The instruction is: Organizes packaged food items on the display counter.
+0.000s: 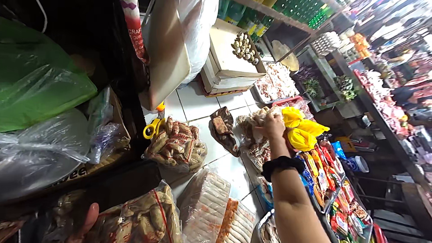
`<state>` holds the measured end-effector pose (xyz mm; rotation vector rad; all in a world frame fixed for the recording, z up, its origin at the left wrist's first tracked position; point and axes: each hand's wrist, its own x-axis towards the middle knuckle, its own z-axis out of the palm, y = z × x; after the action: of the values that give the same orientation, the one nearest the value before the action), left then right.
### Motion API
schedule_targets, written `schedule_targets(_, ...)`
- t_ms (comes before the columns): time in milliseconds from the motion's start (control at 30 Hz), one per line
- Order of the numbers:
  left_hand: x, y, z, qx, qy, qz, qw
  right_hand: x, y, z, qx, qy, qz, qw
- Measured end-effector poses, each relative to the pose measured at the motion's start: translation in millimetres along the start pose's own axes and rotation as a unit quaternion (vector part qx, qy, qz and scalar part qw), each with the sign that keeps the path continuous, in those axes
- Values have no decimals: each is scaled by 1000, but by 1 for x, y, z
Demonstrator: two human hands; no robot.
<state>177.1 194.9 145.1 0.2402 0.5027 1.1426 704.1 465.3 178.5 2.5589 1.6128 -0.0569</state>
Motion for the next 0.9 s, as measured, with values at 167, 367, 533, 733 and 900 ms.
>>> schedule_targets(167,5,-5,11,47,70,2,996,-30,-40,12,3,-8,12,1000)
schedule_targets(367,4,1,17,81,82,39,993,14,16,-17,32,-22,-2,999)
schedule_targets(533,8,-1,17,77,90,40,992,-16,-14,24,44,43,-3,998)
schedule_targets(733,84,-9,56,129,37,60,989,-20,-29,30,13,45,8,999)
schedule_targets(900,152,-26,29,618,197,107,753,1,1,10,45,5,-6,999)
